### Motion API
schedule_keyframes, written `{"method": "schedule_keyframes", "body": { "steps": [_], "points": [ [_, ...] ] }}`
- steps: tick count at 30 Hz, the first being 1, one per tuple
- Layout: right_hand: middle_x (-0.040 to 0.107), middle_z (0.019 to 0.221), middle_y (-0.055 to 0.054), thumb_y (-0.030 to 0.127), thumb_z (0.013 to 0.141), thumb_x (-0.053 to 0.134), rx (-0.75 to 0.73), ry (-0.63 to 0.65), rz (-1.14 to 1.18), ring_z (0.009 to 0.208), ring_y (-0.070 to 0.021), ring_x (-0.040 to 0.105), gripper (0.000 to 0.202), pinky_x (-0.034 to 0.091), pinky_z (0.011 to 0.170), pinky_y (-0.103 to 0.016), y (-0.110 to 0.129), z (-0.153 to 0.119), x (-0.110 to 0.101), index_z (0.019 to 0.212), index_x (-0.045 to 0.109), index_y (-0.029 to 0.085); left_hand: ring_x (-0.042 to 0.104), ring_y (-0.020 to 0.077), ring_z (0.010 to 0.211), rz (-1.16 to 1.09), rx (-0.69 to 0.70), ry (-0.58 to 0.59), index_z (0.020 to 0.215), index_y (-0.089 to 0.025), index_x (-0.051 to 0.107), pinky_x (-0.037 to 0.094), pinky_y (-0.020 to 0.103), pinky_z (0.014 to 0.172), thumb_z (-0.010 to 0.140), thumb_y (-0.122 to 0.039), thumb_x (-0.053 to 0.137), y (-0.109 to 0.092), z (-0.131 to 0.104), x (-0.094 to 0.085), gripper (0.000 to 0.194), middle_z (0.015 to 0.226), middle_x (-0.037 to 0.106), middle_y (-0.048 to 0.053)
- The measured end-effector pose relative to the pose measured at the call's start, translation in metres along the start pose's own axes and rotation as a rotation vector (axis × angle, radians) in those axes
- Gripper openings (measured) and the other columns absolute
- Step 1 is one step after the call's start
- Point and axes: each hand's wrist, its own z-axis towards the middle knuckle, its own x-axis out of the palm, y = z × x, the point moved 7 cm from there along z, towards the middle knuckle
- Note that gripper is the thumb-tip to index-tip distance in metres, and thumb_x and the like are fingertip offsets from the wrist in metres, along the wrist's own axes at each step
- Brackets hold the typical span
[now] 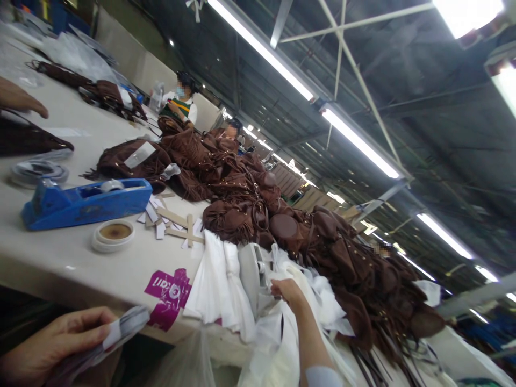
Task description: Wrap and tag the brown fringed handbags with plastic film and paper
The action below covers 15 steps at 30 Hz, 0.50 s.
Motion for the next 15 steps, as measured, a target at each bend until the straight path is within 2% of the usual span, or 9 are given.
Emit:
{"method": "schedule_keyframes", "body": {
  "steps": [7, 12, 15],
  "points": [
    [0.067, 0.086, -0.001, 0.042, 0.098, 0.059, 0.010, 0.039, 0.042, 0.066, -0.0112, 0.062, 0.028, 0.054, 0.060, -0.026, 0.004, -0.002, 0.000, 0.096, 0.065, 0.015, 0.051, 0.0170, 0.059, -0.021, 0.026, -0.043, 0.060, -0.022, 0.071, 0.043, 0.023, 0.056, 0.053, -0.049, 0.083, -0.010, -0.008, 0.006, 0.031, 0.063, 0.058, 0.002],
    [0.063, 0.080, 0.002, 0.039, 0.097, 0.061, 0.038, 0.067, 0.045, 0.059, -0.0089, 0.057, 0.024, 0.050, 0.053, -0.022, 0.003, -0.003, -0.003, 0.093, 0.064, 0.014, 0.056, 0.0192, 0.062, -0.021, 0.020, -0.040, 0.062, -0.022, 0.071, 0.046, 0.024, 0.058, 0.053, -0.050, 0.083, -0.007, -0.007, 0.003, 0.032, 0.065, 0.061, 0.003],
    [0.060, 0.074, 0.004, 0.038, 0.098, 0.061, 0.021, 0.073, 0.061, 0.052, -0.0067, 0.051, 0.025, 0.045, 0.047, -0.020, 0.004, -0.009, -0.014, 0.089, 0.063, 0.015, 0.057, 0.0196, 0.062, -0.032, 0.011, -0.033, 0.065, -0.021, 0.071, 0.046, 0.024, 0.057, 0.053, -0.051, 0.083, -0.003, -0.006, 0.002, 0.034, 0.066, 0.062, 0.003]
  ]
}}
